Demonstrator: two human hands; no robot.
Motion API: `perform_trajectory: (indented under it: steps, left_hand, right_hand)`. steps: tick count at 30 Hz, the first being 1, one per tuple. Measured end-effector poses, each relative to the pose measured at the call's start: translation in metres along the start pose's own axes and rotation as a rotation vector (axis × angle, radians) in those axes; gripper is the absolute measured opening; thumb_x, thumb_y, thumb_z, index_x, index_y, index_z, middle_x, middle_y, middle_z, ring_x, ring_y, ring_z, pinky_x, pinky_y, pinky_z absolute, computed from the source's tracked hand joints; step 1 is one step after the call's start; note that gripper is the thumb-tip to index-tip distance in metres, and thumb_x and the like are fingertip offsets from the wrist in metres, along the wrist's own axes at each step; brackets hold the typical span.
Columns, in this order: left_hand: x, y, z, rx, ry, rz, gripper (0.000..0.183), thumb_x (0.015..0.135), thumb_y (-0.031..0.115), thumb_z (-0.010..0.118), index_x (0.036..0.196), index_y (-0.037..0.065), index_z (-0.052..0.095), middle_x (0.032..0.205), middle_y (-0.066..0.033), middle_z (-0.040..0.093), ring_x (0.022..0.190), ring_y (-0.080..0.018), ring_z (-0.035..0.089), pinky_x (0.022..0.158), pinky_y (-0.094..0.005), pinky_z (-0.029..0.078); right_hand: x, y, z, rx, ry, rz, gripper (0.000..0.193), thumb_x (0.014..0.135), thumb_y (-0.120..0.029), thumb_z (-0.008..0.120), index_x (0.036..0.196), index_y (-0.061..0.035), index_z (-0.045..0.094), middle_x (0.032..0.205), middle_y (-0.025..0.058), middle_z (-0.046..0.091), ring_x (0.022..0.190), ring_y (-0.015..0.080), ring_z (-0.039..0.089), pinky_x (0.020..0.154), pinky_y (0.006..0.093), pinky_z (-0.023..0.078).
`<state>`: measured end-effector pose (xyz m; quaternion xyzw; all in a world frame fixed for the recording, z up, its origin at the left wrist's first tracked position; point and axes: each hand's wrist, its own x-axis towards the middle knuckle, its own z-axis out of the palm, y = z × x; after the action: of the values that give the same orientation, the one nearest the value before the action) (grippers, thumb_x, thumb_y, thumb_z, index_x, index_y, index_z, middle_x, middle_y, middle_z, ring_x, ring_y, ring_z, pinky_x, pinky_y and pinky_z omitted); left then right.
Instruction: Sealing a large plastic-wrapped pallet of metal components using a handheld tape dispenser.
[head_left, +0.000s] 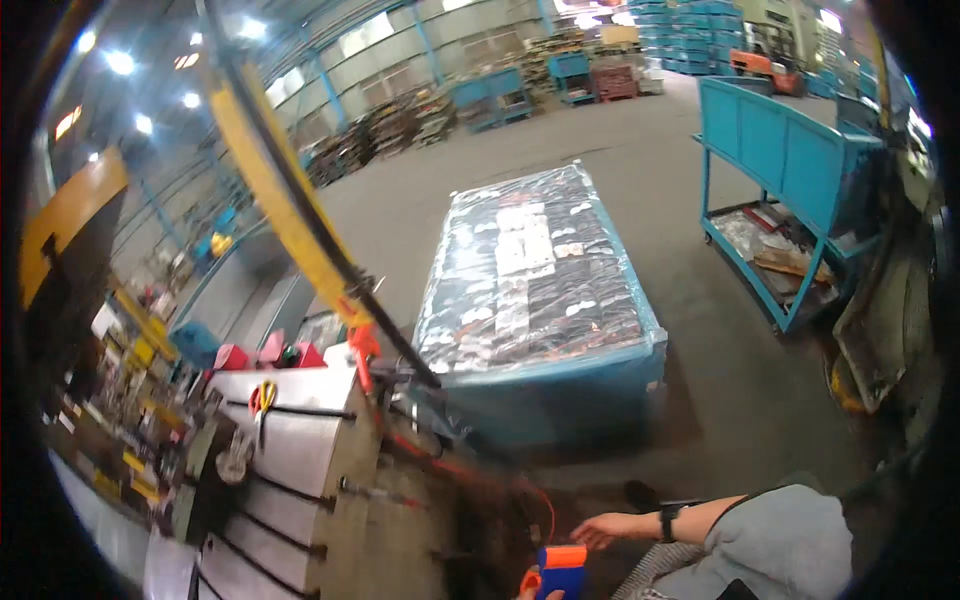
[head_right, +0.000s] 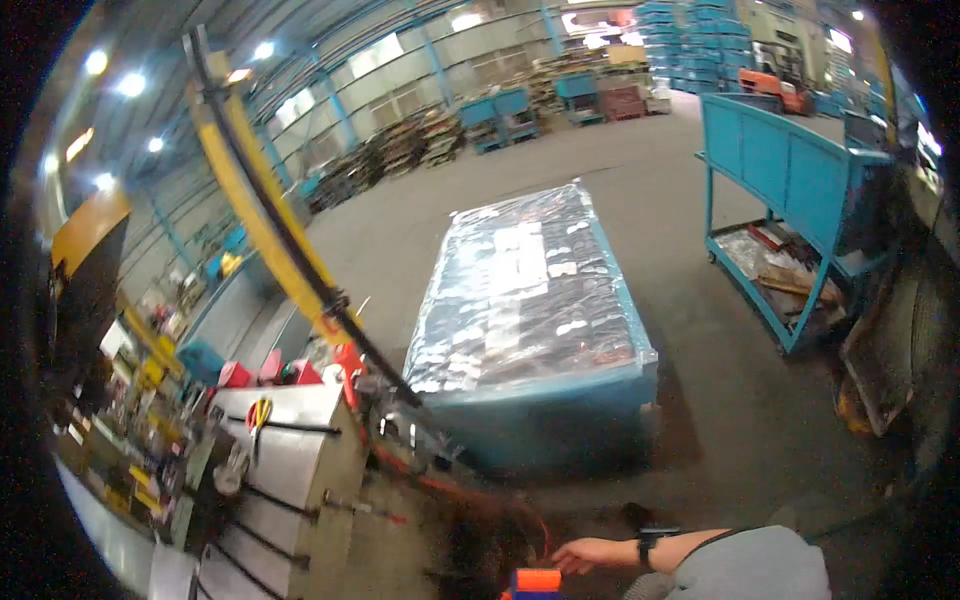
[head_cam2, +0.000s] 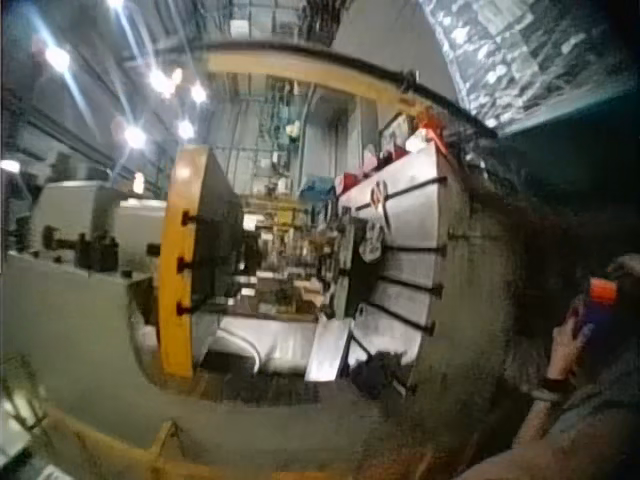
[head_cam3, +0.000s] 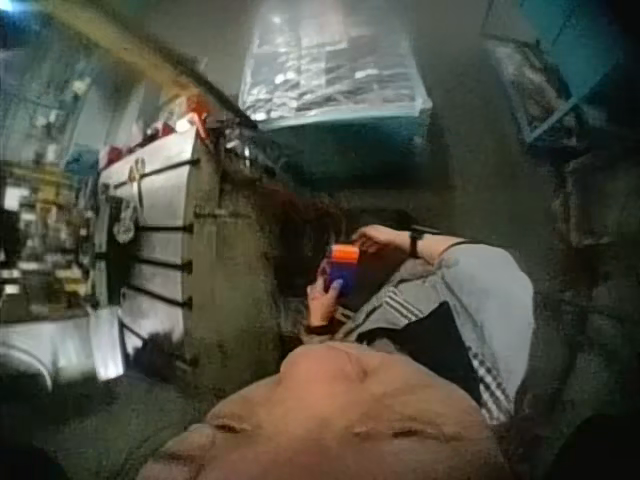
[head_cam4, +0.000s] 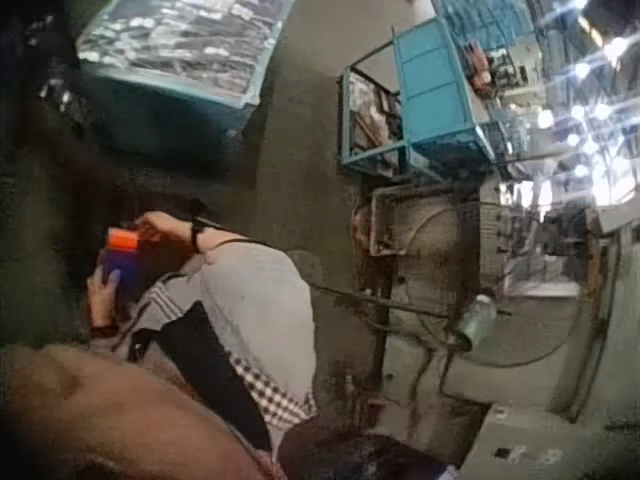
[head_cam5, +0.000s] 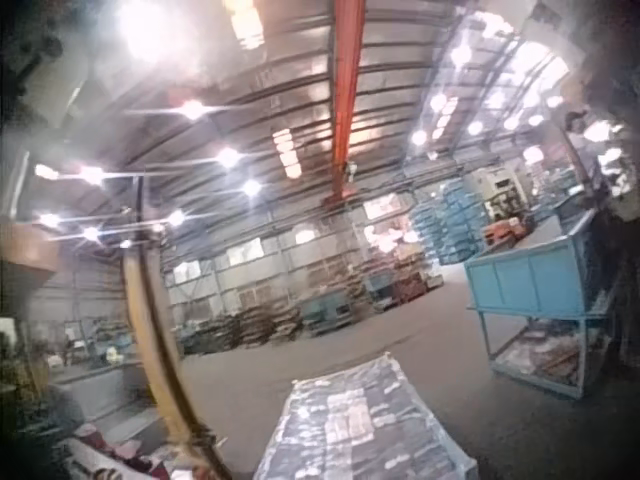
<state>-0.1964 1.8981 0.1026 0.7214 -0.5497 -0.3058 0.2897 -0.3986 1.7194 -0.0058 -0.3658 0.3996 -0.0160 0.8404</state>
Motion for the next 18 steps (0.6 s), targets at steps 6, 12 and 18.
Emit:
perform_trajectory:
  steps: [6,12,18]
  left_hand:
    - [-0.072,0.066,-0.046,0.043,-0.030,-0.209,0.047,0.082,0.038,0.065,0.116,0.006,0.059,0.094,-0.0138,0.067,0.086,-0.0305,0.062,0.088,-0.0460,0.038]
    - [-0.136,0.079,-0.054,0.115,0.293,-0.230,0.053,0.078,0.056,0.061,0.093,0.006,0.066,0.075,-0.0154,0.064,0.069,-0.0321,0.059,0.077,-0.0377,0.040]
    - [-0.136,0.107,-0.067,0.120,0.528,-0.236,0.050,0.078,0.053,0.064,0.090,0.004,0.065,0.075,-0.0158,0.064,0.075,-0.0335,0.060,0.074,-0.0421,0.042]
  right_hand:
    - [-0.075,-0.069,0.109,-0.746,0.033,-0.383,0.020,0.079,-0.009,0.049,0.087,-0.0053,0.067,0.082,0.0071,0.067,0.078,0.0174,0.062,0.068,0.0317,0.049]
    - [-0.114,-0.084,0.174,-1.047,0.103,-0.782,0.012,0.076,-0.005,0.052,0.078,-0.0060,0.063,0.072,0.0111,0.063,0.067,0.0246,0.062,0.062,0.0342,0.049]
    - [-0.119,-0.112,0.189,-1.265,0.054,-1.133,0.020,0.069,0.007,0.052,0.079,-0.0059,0.064,0.073,0.0133,0.062,0.069,0.0259,0.063,0.062,0.0348,0.050]
